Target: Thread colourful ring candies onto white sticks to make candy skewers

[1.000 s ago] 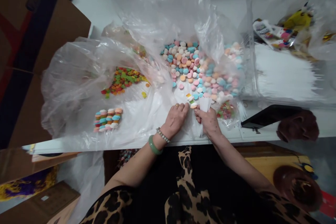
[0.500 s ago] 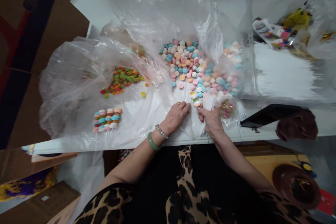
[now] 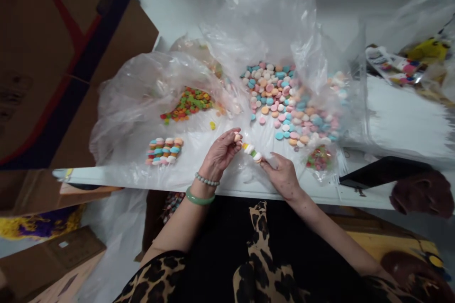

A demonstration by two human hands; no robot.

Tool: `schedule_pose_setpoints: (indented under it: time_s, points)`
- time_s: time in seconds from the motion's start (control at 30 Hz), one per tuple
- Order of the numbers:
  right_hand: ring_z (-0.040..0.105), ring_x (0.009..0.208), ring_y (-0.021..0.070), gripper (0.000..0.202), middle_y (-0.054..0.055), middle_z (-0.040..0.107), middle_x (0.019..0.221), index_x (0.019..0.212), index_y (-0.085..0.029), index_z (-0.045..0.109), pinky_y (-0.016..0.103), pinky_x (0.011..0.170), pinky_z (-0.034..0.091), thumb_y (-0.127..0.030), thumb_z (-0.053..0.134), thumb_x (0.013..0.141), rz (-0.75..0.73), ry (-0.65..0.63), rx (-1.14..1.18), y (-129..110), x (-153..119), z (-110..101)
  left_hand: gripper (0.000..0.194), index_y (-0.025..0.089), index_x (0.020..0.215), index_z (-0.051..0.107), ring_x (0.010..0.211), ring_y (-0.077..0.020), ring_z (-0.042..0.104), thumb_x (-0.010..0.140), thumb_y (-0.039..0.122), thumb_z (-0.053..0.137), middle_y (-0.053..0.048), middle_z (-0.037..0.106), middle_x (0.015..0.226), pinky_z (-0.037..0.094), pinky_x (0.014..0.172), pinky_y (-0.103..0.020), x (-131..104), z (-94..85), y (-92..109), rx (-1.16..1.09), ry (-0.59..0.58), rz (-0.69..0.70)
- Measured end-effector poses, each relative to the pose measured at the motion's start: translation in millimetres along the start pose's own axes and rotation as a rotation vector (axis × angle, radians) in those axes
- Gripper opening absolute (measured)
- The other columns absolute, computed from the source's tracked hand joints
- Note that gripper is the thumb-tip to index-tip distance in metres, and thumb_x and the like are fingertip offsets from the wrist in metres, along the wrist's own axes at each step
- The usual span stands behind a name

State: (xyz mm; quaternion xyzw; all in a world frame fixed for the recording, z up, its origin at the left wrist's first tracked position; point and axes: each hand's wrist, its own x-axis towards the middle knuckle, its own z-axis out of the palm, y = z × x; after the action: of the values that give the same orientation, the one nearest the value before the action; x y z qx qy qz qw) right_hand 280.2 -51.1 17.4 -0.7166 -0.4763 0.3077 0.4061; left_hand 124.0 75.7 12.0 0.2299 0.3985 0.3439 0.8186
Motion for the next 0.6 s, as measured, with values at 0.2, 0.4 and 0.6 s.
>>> schedule_pose_setpoints:
  time_s: [0.2,0.4,0.6]
  points:
    - [0.060,0.069,0.0174,0.019,0.001,0.063,0.072,0.072,-0.022,0.062,0.027,0.067,0.044,-0.032,0.053,0.086,-0.149,-0.101,-0.111,-17.7,-0.1,26.9,0.027,0.012,0.095,0.065,0.062,-0.0067,0.058,0.073,0.022,0.076,-0.001,0.061,0.073,0.050,0.058,-0.017,-16.1,-25.8,2.9,-0.151,0.105,0.045]
    - [0.057,0.065,0.0162,0.020,-0.001,0.061,0.067,0.069,-0.023,0.061,0.026,0.063,0.042,-0.032,0.056,0.087,-0.163,-0.135,-0.176,-20.1,-1.1,43.3,0.025,0.012,0.092,0.066,0.063,-0.0063,0.057,0.072,0.022,0.076,0.000,0.061,0.073,0.048,0.059,-0.017,-23.2,-38.0,1.1,-0.261,0.161,0.085]
    - [0.059,0.066,0.0169,0.015,-0.001,0.063,0.068,0.072,-0.023,0.064,0.026,0.064,0.042,-0.029,0.057,0.084,-0.110,-0.143,-0.195,-25.9,-0.9,55.0,0.022,0.012,0.089,0.066,0.065,-0.0068,0.056,0.071,0.020,0.076,0.000,0.061,0.071,0.045,0.058,-0.017,-26.6,-46.3,-0.3,-0.328,0.239,0.141]
